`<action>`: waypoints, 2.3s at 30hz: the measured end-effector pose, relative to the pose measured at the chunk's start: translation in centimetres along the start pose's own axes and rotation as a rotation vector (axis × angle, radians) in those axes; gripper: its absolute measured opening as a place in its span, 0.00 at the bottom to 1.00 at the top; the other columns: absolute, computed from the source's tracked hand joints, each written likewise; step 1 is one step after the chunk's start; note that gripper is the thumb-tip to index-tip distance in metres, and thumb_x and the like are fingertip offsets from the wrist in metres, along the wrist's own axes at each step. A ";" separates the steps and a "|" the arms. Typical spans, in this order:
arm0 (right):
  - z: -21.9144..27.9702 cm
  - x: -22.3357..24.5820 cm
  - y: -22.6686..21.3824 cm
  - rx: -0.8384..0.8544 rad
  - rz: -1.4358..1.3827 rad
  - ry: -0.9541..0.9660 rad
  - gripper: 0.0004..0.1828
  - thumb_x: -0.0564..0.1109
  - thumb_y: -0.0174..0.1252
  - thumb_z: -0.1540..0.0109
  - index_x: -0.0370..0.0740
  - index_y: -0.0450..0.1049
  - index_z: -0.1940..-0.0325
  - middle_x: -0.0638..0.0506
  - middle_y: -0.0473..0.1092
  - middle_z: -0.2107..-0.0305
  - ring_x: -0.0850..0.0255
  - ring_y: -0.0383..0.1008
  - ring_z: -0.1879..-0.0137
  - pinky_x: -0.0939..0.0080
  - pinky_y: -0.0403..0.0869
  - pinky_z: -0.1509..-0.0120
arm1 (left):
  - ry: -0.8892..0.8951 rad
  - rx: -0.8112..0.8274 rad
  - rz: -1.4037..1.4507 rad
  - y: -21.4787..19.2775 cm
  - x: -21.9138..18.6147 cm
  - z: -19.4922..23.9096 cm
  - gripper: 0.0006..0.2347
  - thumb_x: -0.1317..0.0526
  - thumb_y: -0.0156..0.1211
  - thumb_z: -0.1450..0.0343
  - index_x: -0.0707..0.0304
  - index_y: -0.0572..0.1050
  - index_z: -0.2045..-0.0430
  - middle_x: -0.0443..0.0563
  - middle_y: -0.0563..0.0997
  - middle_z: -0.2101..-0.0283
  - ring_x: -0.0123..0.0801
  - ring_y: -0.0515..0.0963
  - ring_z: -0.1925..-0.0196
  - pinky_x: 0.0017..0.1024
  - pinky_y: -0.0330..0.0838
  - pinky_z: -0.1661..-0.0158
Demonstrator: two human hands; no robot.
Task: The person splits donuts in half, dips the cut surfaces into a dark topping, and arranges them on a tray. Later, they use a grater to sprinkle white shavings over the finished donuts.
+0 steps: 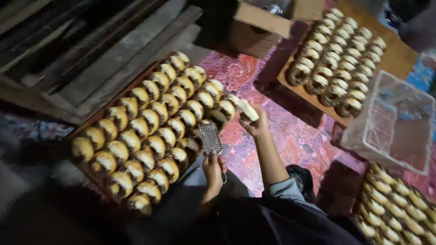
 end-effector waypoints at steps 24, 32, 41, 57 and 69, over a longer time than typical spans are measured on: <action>17.8 16.4 -3.3 0.228 -0.337 -0.485 0.18 0.55 0.48 0.27 0.46 0.67 0.69 0.58 0.54 0.81 0.67 0.46 0.80 0.65 0.47 0.73 | -0.084 0.273 -0.254 5.1 6.9 4.5 0.13 0.58 0.53 0.24 0.68 0.72 0.76 0.50 0.74 0.80 0.29 0.72 0.85 0.27 0.64 0.83; 9.9 10.4 1.6 0.218 -0.175 -0.305 0.14 0.57 0.52 0.29 0.47 0.70 0.61 0.57 0.59 0.78 0.65 0.51 0.78 0.63 0.52 0.72 | 0.052 0.109 -0.123 -1.6 1.6 2.0 0.13 0.56 0.54 0.23 0.66 0.71 0.74 0.49 0.74 0.79 0.28 0.71 0.83 0.27 0.66 0.83; -1.3 -4.6 6.6 0.024 0.257 0.099 0.11 0.48 0.52 0.37 0.47 0.72 0.52 0.52 0.72 0.66 0.64 0.61 0.76 0.64 0.61 0.74 | 0.136 -0.067 0.045 -10.7 0.6 -4.0 0.12 0.56 0.52 0.23 0.66 0.70 0.72 0.49 0.73 0.79 0.27 0.70 0.85 0.27 0.65 0.84; -14.8 -19.6 12.1 0.279 1.782 -0.205 0.13 0.46 0.59 0.32 0.40 0.73 0.45 0.42 0.77 0.67 0.56 0.76 0.64 0.57 0.74 0.60 | 0.165 -0.073 0.116 -10.8 -2.8 -16.4 0.11 0.56 0.47 0.20 0.58 0.67 0.72 0.44 0.68 0.82 0.24 0.64 0.87 0.26 0.58 0.87; -20.3 -26.2 13.0 0.474 2.465 -0.210 0.25 0.55 0.55 0.35 0.45 0.62 0.36 0.40 0.75 0.80 0.42 0.78 0.75 0.42 0.74 0.72 | 0.138 -0.201 0.194 -10.8 -5.2 -23.9 0.10 0.55 0.47 0.21 0.54 0.66 0.72 0.42 0.67 0.84 0.27 0.64 0.90 0.27 0.55 0.89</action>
Point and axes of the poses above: each hand's wrist, its own z-axis away from the middle knuckle, its own y-axis out of the palm, x = y × z, the point moved 9 cm from there along -z, towards the middle knuckle
